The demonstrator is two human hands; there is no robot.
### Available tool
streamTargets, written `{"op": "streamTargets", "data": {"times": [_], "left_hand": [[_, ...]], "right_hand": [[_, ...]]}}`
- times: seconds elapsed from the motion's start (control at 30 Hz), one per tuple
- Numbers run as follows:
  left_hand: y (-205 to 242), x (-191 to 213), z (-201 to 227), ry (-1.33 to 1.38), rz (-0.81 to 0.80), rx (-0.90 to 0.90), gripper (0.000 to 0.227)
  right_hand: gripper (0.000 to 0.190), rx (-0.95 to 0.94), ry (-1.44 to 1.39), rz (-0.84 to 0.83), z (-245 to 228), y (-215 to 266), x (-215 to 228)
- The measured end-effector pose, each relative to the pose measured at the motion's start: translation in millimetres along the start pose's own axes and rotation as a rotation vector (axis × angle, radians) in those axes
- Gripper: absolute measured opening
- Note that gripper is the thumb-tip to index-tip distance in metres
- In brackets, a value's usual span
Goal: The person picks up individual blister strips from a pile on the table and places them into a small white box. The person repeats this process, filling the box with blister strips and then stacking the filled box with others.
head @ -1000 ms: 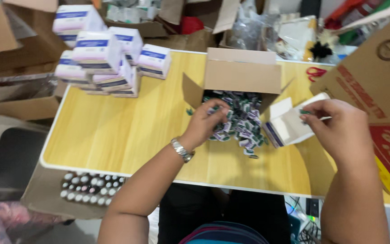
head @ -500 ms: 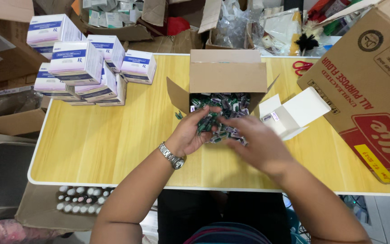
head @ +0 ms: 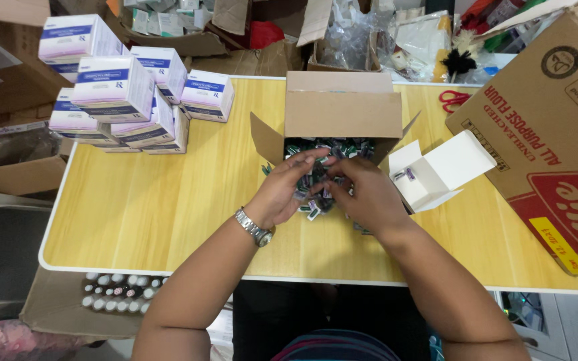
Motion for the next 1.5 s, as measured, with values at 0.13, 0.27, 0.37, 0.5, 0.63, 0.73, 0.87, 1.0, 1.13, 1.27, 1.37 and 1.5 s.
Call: {"op": "streamTargets", "data": {"times": [0.13, 0.27, 0.37, 0.5, 0.63, 0.73, 0.87, 1.0, 1.13, 1.27, 1.37, 1.5], "left_hand": [[0.2, 0.7, 2.4, 0.051, -0.037, -0.020, 0.041], [4.2, -5.1, 7.8, 0.039, -0.060, -0.020, 0.043], [4.2, -10.0, 13.0, 0.055, -0.089, -0.046, 0.044], [8.5, -18.0, 9.9, 0.051, -0.103, 0.000, 0.044], [10.0, -21.3, 5.3, 0.045, -0.125, 0.019, 0.045], [7.1, -15.6, 4.5, 0.050, -0.114, 0.015, 0.045], [-0.6, -6.5, 10.6, 0.092, -0.120, -0.060, 0.046], [-2.4, -0.9, 2.0, 0.090, -0.146, -0.048, 0.045], [-2.1, 1.9, -9.6, 0.032, -0.122, 0.017, 0.044], [-4.1, -2.6, -12.1, -0.028, -0.181, 0.073, 0.041], [-3.2, 7.1, -4.4, -0.113, -0.115, 0.094, 0.037], [8.6, 8.9, 14.7, -0.132, -0.157, 0.048, 0.033]], "right_hand": [[0.041, 0.073, -0.089, 0.047, -1.5, 1.8, -2.0], [0.031, 0.050, -0.183, 0.063, 1.5, 5.2, -4.1], [0.033, 0.070, -0.194, 0.093, 3.1, 8.6, -2.1], [0.034, 0.181, -0.041, 0.148, -7.9, 10.0, 0.8], [0.023, 0.209, -0.080, 0.159, -11.0, 10.8, 1.6], [0.021, 0.169, -0.089, 0.149, -9.0, 10.0, 5.5], [0.020, 0.036, -0.112, 0.072, 0.4, 4.6, 4.3], [0.016, 0.419, -0.012, 0.205, -37.4, 18.1, 2.8], [0.016, 0.425, 0.102, 0.249, -41.9, 17.2, -8.3], [0.016, 0.462, 0.142, 0.284, -39.4, 19.2, -7.2], [0.013, 0.456, 0.020, 0.308, -35.7, 23.8, -1.7], [0.010, 0.407, -0.004, 0.346, -38.3, 28.3, 11.1]]}}
Point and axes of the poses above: each hand's wrist, its own y-axis away from the middle knuckle, its own x-axis out of the back of the hand, z = x × y, the point moved 9 cm from there along -y, towards the middle knuckle
